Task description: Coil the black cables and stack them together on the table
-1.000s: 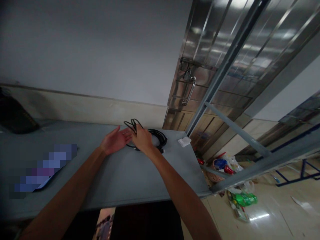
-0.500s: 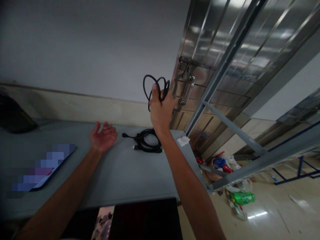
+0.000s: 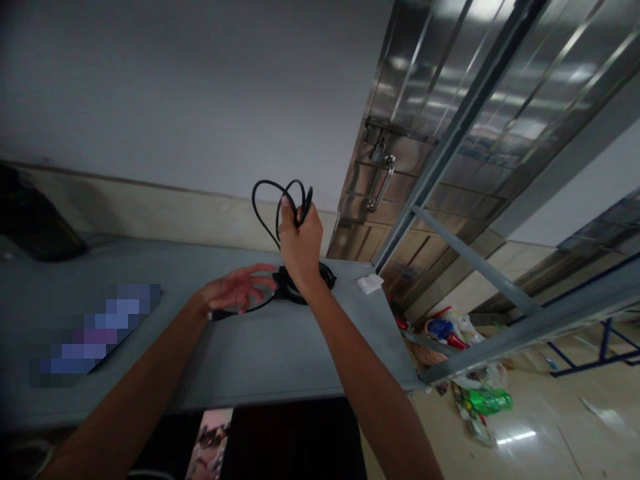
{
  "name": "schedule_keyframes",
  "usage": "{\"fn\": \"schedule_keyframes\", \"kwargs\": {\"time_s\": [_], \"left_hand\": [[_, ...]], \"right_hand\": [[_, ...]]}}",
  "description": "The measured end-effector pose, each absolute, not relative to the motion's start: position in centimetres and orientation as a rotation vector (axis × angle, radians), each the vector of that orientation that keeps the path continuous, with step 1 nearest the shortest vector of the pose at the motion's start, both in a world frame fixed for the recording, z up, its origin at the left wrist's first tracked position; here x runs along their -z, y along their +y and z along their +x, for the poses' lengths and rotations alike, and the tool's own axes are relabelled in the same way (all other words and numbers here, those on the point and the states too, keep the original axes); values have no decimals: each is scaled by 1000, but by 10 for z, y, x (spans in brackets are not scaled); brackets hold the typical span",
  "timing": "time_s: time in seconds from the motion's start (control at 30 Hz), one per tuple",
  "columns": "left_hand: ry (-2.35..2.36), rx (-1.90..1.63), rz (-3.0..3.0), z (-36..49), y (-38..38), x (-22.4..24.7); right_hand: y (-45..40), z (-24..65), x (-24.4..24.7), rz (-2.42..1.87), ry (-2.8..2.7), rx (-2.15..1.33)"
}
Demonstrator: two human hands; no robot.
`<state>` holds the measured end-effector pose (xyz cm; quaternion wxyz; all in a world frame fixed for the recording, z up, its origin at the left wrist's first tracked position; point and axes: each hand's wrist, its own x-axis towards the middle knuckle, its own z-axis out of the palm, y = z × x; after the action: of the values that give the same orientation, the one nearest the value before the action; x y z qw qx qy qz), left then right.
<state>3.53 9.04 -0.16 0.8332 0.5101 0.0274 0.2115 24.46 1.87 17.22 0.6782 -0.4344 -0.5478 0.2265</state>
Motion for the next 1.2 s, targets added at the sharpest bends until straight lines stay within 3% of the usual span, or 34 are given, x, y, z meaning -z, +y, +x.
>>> {"fn": "schedule_keyframes", "kwargs": {"time_s": [0.2, 0.47, 0.67, 0.8, 1.0, 1.2], "left_hand": [[105, -349, 1169, 43, 80, -2], [163, -562, 1157, 45, 93, 17], [196, -512, 1063, 42, 91, 17], [237, -678, 957, 41, 94, 17], [268, -1012, 685, 42, 105, 13], [338, -991, 557, 50, 102, 7]], "right_hand": [[19, 250, -158, -980, -1182, -501], [13, 272, -209, -691, -980, -512], [10, 275, -222, -636, -989, -436], [6, 272, -200, -676, -1069, -482], [-11, 260, -128, -1149, -1551, -528], [-21, 251, -68, -1344, -1945, -757]]}}
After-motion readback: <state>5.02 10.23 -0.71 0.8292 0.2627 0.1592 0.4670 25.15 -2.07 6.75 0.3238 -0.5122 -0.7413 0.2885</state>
